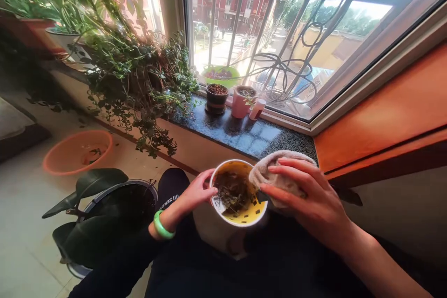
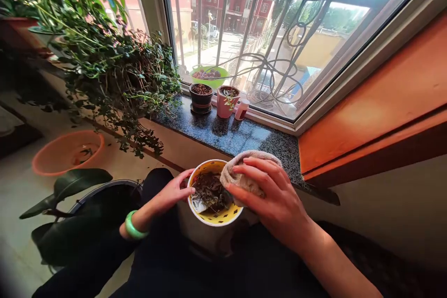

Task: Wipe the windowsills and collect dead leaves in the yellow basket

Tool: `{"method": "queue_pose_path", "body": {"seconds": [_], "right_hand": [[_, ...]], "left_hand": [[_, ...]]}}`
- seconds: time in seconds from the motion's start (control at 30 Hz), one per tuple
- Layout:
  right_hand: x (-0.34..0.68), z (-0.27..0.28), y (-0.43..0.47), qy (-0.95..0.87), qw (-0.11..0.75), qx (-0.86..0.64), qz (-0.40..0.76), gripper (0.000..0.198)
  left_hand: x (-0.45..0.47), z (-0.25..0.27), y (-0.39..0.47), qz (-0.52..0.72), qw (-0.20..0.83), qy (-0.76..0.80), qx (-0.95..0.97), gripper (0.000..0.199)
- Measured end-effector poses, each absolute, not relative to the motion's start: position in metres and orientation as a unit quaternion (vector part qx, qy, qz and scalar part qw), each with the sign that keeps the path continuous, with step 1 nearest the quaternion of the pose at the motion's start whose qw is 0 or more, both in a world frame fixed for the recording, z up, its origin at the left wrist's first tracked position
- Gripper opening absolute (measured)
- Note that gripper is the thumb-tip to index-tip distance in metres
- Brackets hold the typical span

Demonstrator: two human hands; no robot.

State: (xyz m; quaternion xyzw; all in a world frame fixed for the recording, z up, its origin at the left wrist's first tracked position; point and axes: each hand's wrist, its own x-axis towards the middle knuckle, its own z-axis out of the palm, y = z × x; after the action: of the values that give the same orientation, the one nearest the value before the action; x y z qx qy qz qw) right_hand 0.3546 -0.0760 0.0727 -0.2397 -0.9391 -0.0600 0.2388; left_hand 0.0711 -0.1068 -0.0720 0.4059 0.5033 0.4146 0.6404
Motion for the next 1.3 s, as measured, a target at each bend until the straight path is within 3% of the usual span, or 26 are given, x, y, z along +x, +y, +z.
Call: {"method": "queue_pose_path", "body": {"seconds": [0.17, 0.37, 0.5, 0.57, 0.67, 0.87, 1.3], "right_hand": [[0.349, 0.056, -0.070, -0.961, 0.111, -0.254, 0.015, 0.067], [0.342, 0.041, -0.061, -0.902, 0.156, -0.363, 0.175, 0.026], [0.356, 0.050, -0.031, -0.822, 0.201, -0.470, 0.250, 0.031], [0.373, 0.050, -0.006, -0.773, 0.270, -0.525, 0.232, 0.035], [0.404, 0.036, 0.027, -0.721, 0.340, -0.592, 0.115, 0.043], [0.431, -0.028, 0.049, -0.817, 0.170, -0.551, 0.022, 0.066], [0.168, -0.036, 0.090, -0.887, 0.203, -0.412, 0.051, 0.051]], "left_hand": [[0.093, -0.109, -0.113, 0.451, 0.611, 0.520, 0.391, 0.067], [0.103, -0.136, -0.124, 0.464, 0.584, 0.536, 0.396, 0.061], [0.098, -0.140, -0.124, 0.457, 0.579, 0.549, 0.394, 0.061], [0.093, -0.140, -0.122, 0.462, 0.575, 0.554, 0.386, 0.061], [0.084, -0.140, -0.119, 0.473, 0.575, 0.559, 0.365, 0.063], [0.064, -0.147, -0.109, 0.483, 0.595, 0.566, 0.305, 0.063], [0.021, -0.147, -0.090, 0.538, 0.563, 0.581, 0.237, 0.064]]}}
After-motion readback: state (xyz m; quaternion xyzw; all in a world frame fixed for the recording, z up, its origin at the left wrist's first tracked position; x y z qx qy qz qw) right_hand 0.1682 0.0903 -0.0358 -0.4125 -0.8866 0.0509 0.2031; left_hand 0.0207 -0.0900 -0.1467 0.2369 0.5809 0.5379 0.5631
